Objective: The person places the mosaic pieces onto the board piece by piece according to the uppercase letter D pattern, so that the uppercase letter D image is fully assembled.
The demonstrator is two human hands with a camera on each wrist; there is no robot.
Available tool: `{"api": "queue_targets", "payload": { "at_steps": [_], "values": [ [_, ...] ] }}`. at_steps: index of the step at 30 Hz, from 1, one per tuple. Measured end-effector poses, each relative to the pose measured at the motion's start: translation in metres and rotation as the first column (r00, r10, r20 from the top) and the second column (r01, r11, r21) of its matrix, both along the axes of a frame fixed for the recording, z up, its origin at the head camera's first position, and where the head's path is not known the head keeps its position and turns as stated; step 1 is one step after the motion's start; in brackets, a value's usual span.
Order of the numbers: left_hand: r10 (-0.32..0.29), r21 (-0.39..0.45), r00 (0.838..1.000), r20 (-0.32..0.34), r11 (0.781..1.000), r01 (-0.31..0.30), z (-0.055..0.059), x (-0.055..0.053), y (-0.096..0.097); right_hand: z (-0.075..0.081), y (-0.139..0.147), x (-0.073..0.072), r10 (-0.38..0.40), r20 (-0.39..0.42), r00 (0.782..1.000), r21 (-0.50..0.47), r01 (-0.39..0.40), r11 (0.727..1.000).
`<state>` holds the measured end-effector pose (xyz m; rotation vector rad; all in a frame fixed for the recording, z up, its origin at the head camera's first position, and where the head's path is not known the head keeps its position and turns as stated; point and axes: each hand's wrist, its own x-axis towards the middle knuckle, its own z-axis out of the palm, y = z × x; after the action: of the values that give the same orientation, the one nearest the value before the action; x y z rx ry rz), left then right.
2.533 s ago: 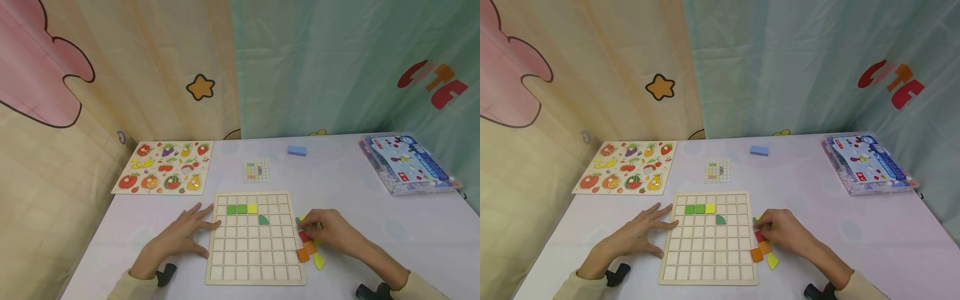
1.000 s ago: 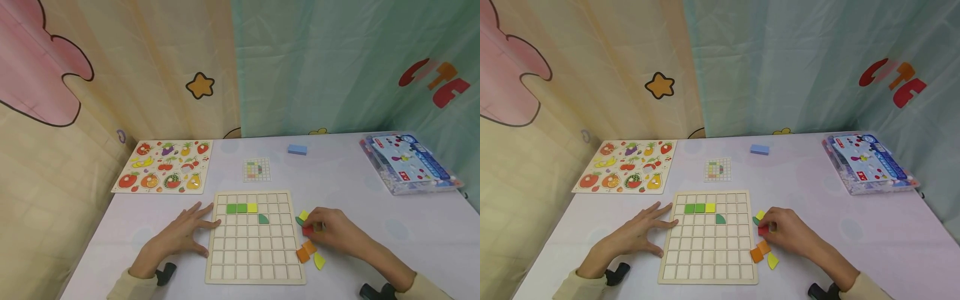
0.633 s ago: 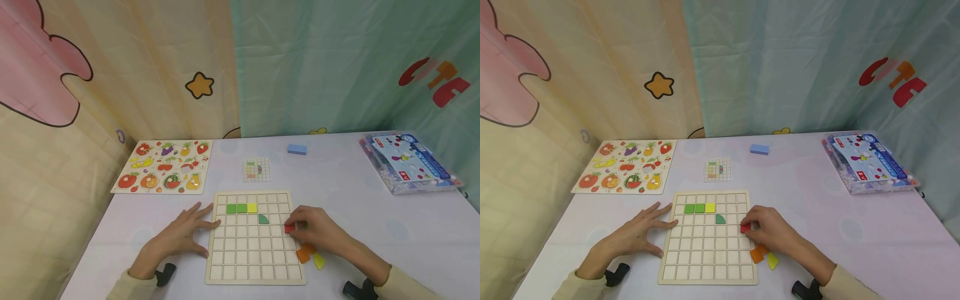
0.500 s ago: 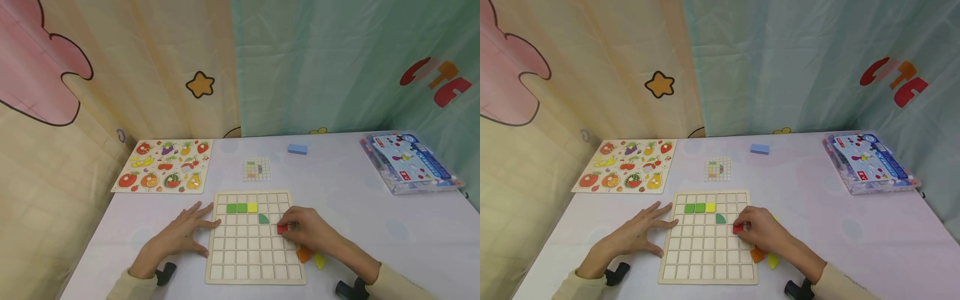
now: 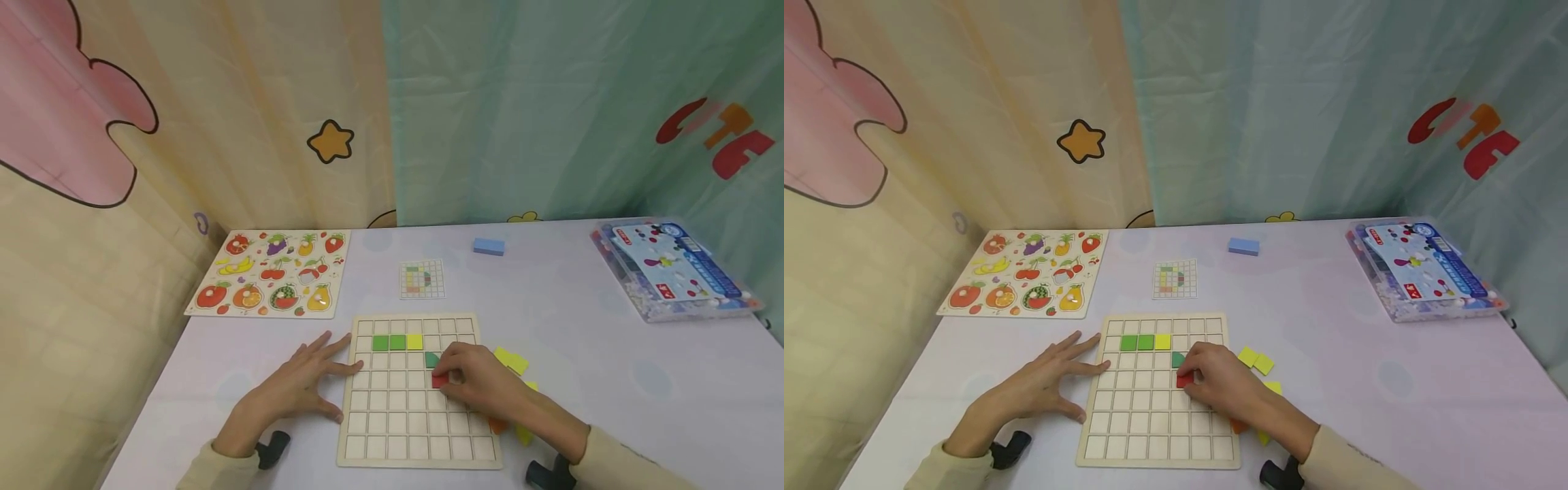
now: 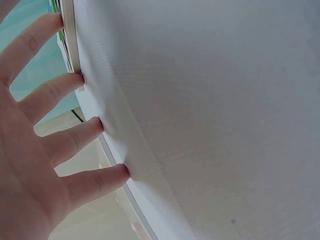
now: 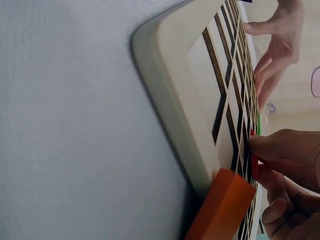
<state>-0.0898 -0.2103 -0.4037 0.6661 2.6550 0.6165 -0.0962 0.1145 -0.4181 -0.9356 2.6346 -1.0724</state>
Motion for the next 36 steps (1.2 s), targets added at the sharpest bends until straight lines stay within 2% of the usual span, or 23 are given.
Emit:
{"api": "queue_targets", "payload": {
  "at_steps": [6,13,17,21,27,36],
  "values": [
    [0.005,-0.002,1.0,0.009,1.0,-0.005,-0.0003,0.0001,0.0005,-0.0013,-0.005,0.0002,-0.003,-0.02,1.0,-0.008,0.003,1.0],
    [0.009,-0.001,1.0,0.005,1.0,-0.009,0.0005,0.0001,0.0003,0.0024,-0.01,-0.0016,-0.043,0.054,0.998,0.027,0.042,0.999],
    [0.006,-0.005,1.0,0.001,1.0,-0.006,0.0006,-0.0004,0.0003,0.003,-0.0084,-0.002,-0.031,0.055,0.998,0.057,0.028,0.998],
    [0.005,0.001,1.0,0.003,1.0,-0.005,-0.0001,-0.0008,0.0002,0.0031,-0.004,-0.0032,-0.04,0.022,0.999,0.03,0.04,0.999],
    [-0.005,0.0,1.0,-0.007,1.0,0.005,-0.0004,-0.0009,-0.0002,0.0031,-0.0024,-0.0051,-0.124,-0.044,0.991,0.033,0.125,0.992],
    [0.001,0.0,1.0,-0.001,1.0,-0.001,-0.0001,-0.0005,-0.0001,0.0016,-0.0015,-0.0048,-0.084,-0.014,0.996,0.006,0.085,0.996]
  ]
}}
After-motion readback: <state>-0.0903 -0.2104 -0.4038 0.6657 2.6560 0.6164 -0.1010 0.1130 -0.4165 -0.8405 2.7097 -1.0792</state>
